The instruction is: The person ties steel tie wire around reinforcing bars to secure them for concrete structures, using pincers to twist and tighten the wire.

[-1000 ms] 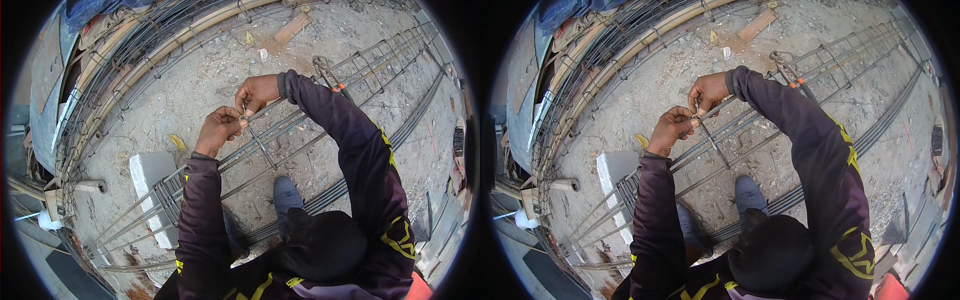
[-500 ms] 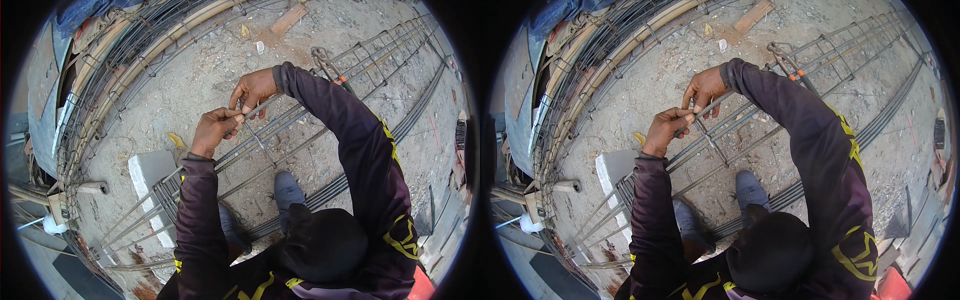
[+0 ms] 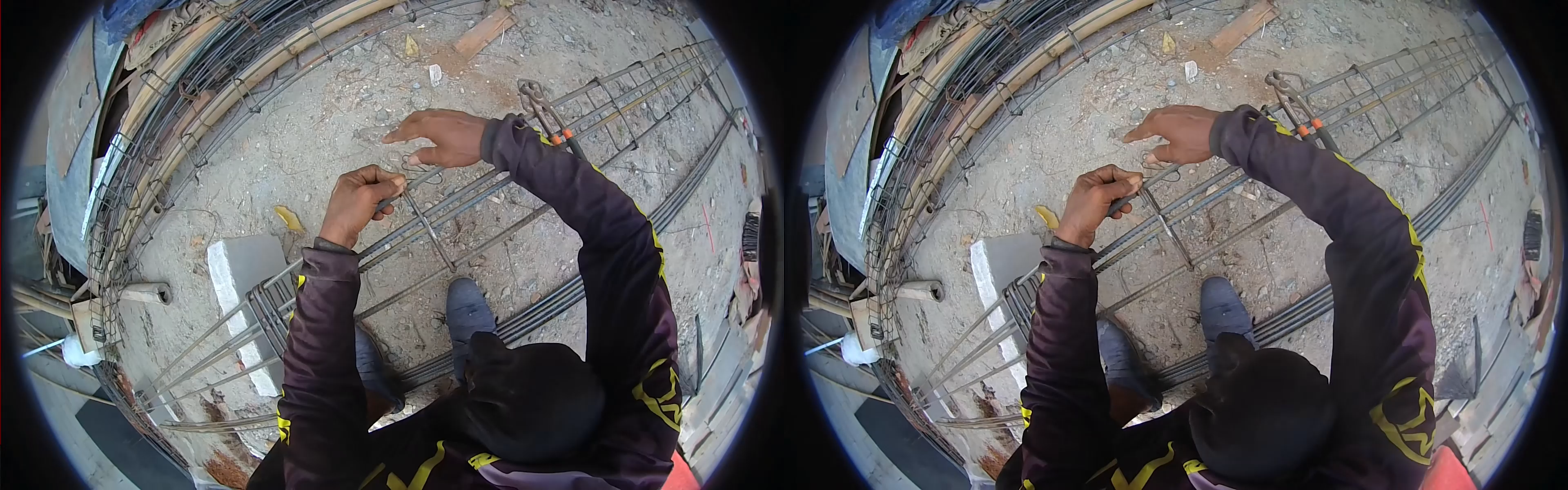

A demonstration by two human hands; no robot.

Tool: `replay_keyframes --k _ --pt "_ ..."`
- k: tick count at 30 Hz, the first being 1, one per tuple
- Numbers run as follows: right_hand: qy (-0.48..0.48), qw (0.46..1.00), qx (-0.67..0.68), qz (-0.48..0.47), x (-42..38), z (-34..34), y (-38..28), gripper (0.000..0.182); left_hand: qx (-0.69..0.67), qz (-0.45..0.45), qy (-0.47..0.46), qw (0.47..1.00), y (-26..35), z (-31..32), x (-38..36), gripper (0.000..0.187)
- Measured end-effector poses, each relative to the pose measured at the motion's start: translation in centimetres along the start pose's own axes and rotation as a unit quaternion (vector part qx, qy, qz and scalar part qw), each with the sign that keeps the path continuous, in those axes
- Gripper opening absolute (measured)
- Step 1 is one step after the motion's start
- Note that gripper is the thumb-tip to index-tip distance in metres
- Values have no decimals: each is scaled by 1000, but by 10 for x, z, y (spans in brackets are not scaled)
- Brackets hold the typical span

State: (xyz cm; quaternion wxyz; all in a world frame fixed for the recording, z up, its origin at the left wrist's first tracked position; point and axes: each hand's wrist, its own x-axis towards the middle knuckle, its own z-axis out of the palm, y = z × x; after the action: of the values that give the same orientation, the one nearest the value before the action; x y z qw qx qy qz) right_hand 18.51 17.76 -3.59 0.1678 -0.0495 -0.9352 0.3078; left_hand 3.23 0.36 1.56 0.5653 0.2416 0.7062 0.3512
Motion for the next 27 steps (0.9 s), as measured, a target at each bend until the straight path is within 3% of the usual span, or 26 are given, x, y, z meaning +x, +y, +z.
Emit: replay_keyframes --k 2,5,8,11,14,20,23,27 --pt "44 999 -23 -15 -17 -32 -17 33 -2 6 3 1000 1 1 0 17" --pt "-73 987 -129 -61 -55 -57 -41 35 -3 9 4 1000 3 -1 0 16" --pt "-122 972 -199 -13 -65 -46 -57 38 3 12 1 1000 0 0 3 17" --pt "-171 967 -183 39 -53 -50 -66 42 1 11 4 1000 0 1 3 18" --pt "-186 951 -242 42 -51 -49 -72 47 4 10 10 1000 2 2 1 18" --pt "-287 928 -222 87 -35 -54 -82 50 5 -1 16 1000 1 3 6 17" --pt "-166 972 -163 22 -48 -41 -69 52 6 3 22 1000 0 5 4 18" --pt "-180 962 -203 37 -56 -47 -68 53 18 0 22 1000 4 4 3 19"
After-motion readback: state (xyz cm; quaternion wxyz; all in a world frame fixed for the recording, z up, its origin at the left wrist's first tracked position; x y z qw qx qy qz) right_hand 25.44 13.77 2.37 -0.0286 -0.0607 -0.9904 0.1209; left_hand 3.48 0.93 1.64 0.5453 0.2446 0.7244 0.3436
